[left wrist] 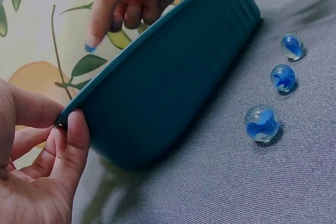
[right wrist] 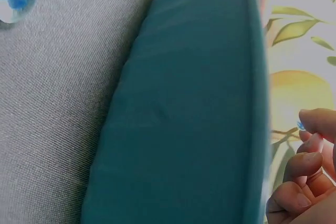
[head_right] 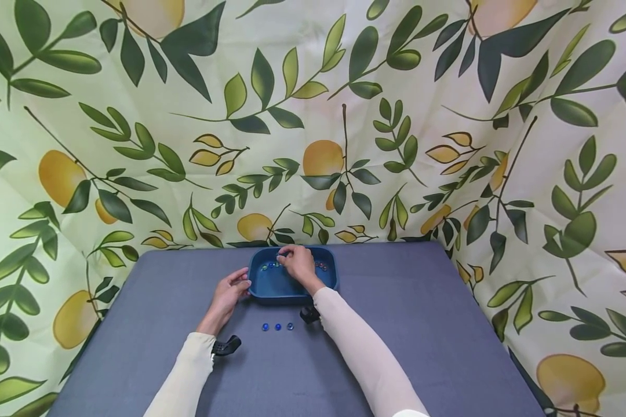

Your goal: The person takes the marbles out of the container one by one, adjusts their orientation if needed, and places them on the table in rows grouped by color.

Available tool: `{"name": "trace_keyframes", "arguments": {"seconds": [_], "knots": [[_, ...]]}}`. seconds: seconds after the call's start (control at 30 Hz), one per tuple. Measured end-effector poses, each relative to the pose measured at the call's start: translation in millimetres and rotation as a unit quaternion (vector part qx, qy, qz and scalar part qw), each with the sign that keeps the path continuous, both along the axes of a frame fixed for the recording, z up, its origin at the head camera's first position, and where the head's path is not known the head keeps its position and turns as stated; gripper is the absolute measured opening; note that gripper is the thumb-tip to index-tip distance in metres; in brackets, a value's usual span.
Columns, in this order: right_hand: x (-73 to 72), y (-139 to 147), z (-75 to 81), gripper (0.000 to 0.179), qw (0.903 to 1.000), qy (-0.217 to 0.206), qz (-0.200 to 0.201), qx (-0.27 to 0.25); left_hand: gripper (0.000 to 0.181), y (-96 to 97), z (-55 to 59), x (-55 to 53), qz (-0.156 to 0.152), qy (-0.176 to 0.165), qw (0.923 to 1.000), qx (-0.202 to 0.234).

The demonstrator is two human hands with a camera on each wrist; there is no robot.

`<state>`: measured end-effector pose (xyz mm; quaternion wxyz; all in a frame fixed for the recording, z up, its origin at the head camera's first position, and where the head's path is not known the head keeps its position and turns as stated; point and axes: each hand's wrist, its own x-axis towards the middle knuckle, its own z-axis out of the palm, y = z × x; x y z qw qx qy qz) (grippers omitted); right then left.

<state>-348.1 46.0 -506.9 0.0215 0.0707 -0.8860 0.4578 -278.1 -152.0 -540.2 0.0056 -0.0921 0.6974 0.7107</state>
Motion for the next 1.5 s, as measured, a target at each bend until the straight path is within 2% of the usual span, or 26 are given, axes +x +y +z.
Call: {"name": "trace_keyframes", "arguments": {"seconds": [0.17,0.43,0.83,1.2,1.5], "knots": [[12.5,4,5.5,0.013,0.9995,0.015,0.013,-0.023,0.047,0.5,0.0,2.0,0.004,-0.001,1.0,-0.002],[33.6,17,12.3,0.012,0.9983,0.05,0.019,-0.021,0.047,-0.2,-0.1,2.7,-0.003,-0.003,1.0,-0.001],[67.5,43,17.8,0.018,0.9959,0.075,0.028,-0.041,0.048,-2.5,1.2,2.7,-0.009,-0.004,0.9999,-0.003],[94.5,59,12.0,0.012,0.9956,0.072,0.033,-0.05,0.047,-1.4,-1.6,1.5,-0.011,-0.009,0.9999,-0.007],[110.1,67,8.8,0.009,0.997,0.047,0.029,-0.055,0.048,-0.8,6.5,3.4,-0.019,-0.016,0.9997,-0.003]]}}
